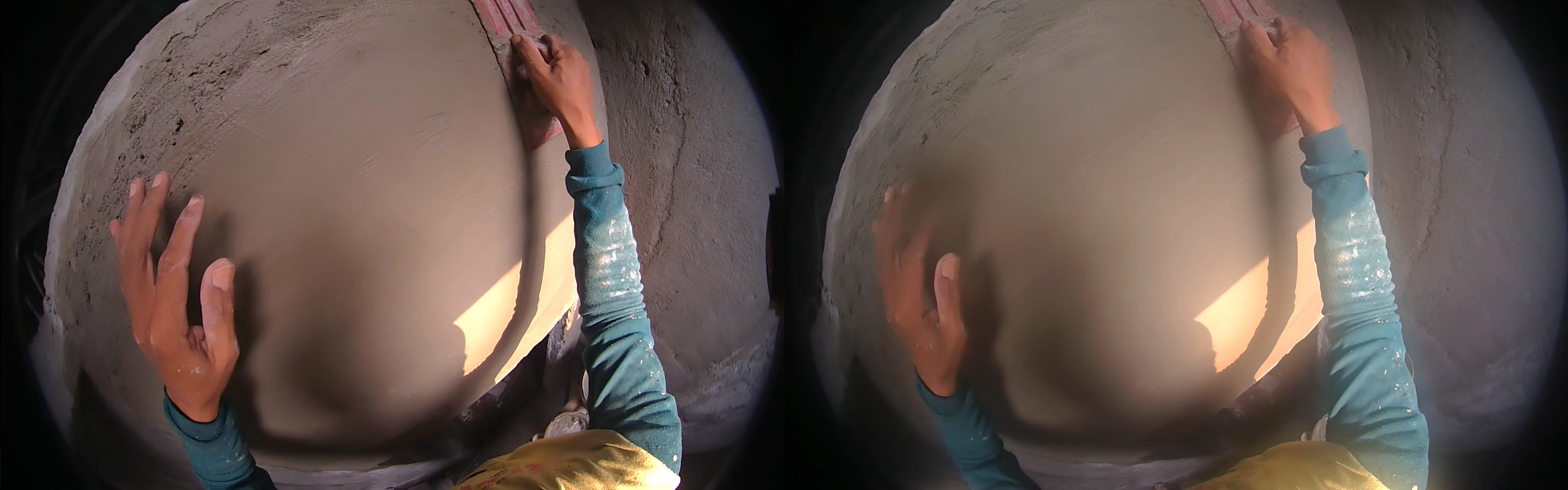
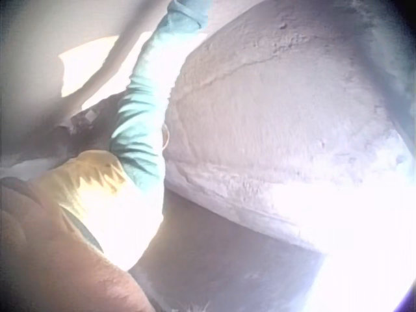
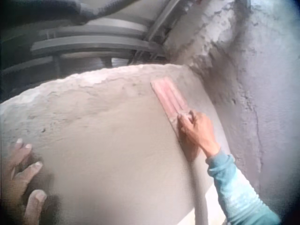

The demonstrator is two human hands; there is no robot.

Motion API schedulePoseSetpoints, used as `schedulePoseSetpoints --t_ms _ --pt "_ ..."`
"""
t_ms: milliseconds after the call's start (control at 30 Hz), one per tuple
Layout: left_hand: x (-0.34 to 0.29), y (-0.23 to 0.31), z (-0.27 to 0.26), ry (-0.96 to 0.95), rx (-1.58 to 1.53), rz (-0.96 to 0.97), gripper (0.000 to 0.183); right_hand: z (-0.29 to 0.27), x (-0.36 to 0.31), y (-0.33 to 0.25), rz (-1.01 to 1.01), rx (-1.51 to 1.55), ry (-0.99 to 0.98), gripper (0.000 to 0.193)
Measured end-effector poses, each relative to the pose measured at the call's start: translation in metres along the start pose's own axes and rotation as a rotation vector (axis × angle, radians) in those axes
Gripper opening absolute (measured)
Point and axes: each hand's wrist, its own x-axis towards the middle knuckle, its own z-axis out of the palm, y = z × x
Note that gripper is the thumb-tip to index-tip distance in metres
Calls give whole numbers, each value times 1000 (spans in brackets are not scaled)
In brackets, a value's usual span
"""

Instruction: The person scoops wet plaster from a bucket onto a hawk and applies it to a wall using a trowel, smoothing the surface in repeated strokes. The person works on a vertical wall surface, periodically reloading the hawk and continuing to spread and level the plaster.

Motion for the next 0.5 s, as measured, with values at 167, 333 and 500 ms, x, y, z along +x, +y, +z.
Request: schedulePoseSetpoints --t_ms 167,333,500 --pt "0 -9 -7 6 43 28 38 2 13 49 77 75 -19 64" --pt "4 -13 -4 27 52 31 37 6 16 105 284 180 -54 64" --pt "-3 -18 6 37 14 12 37 1 -18 105 519 315 -38 52"
